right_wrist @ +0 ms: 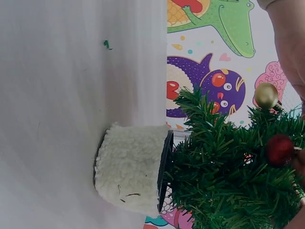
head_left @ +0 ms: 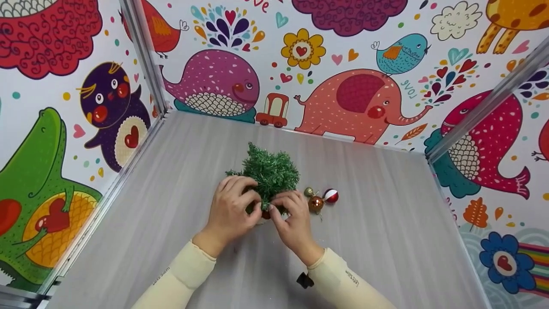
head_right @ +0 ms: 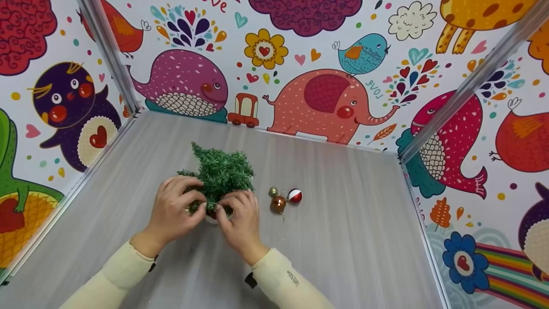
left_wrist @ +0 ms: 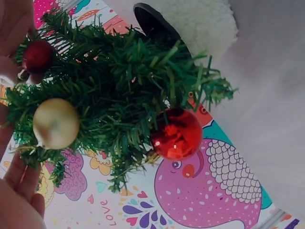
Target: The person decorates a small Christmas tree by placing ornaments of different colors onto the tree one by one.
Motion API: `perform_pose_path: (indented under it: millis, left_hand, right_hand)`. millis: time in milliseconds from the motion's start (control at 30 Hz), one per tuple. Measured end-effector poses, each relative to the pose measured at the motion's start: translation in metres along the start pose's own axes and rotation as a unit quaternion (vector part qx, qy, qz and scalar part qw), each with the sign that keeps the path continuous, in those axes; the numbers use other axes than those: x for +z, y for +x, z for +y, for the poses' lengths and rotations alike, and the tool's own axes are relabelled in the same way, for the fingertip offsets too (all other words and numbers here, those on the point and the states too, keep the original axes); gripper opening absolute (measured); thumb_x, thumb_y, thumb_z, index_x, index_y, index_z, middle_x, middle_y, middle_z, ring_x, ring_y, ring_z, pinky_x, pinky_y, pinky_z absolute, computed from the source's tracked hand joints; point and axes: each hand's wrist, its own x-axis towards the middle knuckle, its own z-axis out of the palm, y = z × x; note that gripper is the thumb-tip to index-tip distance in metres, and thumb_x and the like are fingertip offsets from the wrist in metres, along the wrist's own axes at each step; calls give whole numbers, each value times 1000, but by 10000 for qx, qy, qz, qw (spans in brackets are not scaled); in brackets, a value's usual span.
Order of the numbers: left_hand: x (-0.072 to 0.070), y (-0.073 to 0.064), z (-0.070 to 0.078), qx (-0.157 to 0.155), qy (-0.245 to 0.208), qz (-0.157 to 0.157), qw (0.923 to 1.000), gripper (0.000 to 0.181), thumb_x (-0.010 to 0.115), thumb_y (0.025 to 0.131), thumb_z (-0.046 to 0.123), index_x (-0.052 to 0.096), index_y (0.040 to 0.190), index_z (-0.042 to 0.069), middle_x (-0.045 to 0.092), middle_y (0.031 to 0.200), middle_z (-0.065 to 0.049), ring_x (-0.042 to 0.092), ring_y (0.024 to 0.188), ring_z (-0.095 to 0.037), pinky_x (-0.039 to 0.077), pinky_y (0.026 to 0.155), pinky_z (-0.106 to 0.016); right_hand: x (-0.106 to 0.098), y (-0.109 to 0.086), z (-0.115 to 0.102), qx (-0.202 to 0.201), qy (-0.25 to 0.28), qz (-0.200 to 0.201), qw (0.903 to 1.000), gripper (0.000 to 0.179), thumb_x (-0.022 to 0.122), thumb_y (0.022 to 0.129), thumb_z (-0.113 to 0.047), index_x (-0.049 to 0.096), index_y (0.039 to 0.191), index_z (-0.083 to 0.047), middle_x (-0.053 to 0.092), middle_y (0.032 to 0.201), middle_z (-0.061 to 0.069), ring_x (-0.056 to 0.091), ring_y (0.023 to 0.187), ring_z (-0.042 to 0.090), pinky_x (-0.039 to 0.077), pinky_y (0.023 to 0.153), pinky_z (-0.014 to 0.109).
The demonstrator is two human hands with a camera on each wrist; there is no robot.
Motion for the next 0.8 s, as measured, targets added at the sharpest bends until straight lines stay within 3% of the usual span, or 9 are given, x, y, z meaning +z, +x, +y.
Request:
perform_pose_path:
  millis: [333,533,800]
  left_hand:
    - [-3,5,3,-44,51,-108,9999,6,70,78,11,70,72,14,64,93,-3,59,89,-24,45,90,-42]
    - [-4,4,3,-88,191,-257,9994,5,72,77,12,71,74,15,63,94,-3,59,89,-25,45,89,-42]
    - [-9,5,1,-43,74,-518,9986,6,72,79,11,73,78,17,65,101,-3,60,94,-25,45,90,-42]
  right_hand:
    - [3,-4,3,-153,-127,195,9996,6,69,89,-13,67,84,-17,65,97,-4,56,99,21,41,92,48]
    - [3,-4,2,-303,-548,45,9980,7,71,85,-15,67,81,-17,64,98,0,56,97,23,41,91,52]
    - [-1,3,1,-248,-708,-170,9970,8,71,84,-15,67,78,-19,64,98,-1,54,95,22,40,89,50]
